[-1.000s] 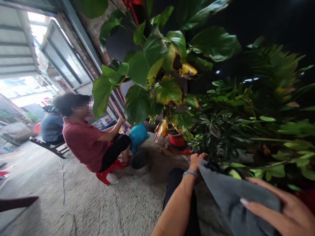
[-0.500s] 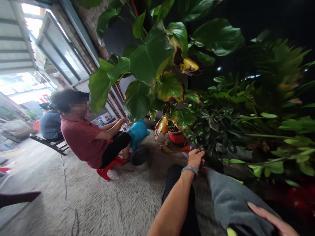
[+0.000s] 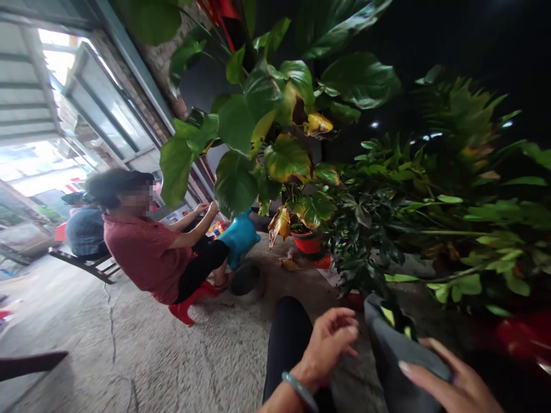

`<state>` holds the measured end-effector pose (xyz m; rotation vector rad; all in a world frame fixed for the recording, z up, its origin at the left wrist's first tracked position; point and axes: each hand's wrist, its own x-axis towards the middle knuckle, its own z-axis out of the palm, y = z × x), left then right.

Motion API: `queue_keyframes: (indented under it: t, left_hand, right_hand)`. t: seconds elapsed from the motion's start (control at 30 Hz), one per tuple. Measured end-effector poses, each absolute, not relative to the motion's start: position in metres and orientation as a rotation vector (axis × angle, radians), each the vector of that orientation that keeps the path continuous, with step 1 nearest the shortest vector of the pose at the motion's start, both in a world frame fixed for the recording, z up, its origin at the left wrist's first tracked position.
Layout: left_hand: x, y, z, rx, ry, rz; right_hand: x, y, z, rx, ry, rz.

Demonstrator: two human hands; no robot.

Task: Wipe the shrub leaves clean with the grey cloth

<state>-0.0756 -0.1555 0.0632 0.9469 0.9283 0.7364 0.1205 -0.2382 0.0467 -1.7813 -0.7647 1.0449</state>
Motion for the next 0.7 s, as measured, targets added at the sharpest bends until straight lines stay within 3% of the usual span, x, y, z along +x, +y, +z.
queue_keyframes:
  t: [0.2,0.43,0.7]
  left_hand:
    - [-0.060,-0.184,0.065,0.630,0.687,0.973]
    - [-0.065,-0.173,0.066,0.420,0.977,1.029]
    - [-0.091,-0.170,0.075,0.555,1.086,0.949]
  right_hand:
    - [0.043,-0.213,0.043,-1.517,-1.410,0.633]
    - [0.054,-0.205,0.060,-1.407,-1.446,1.046]
    - [0.125,-0.117,0.102,-1.727,-0.621,0.997]
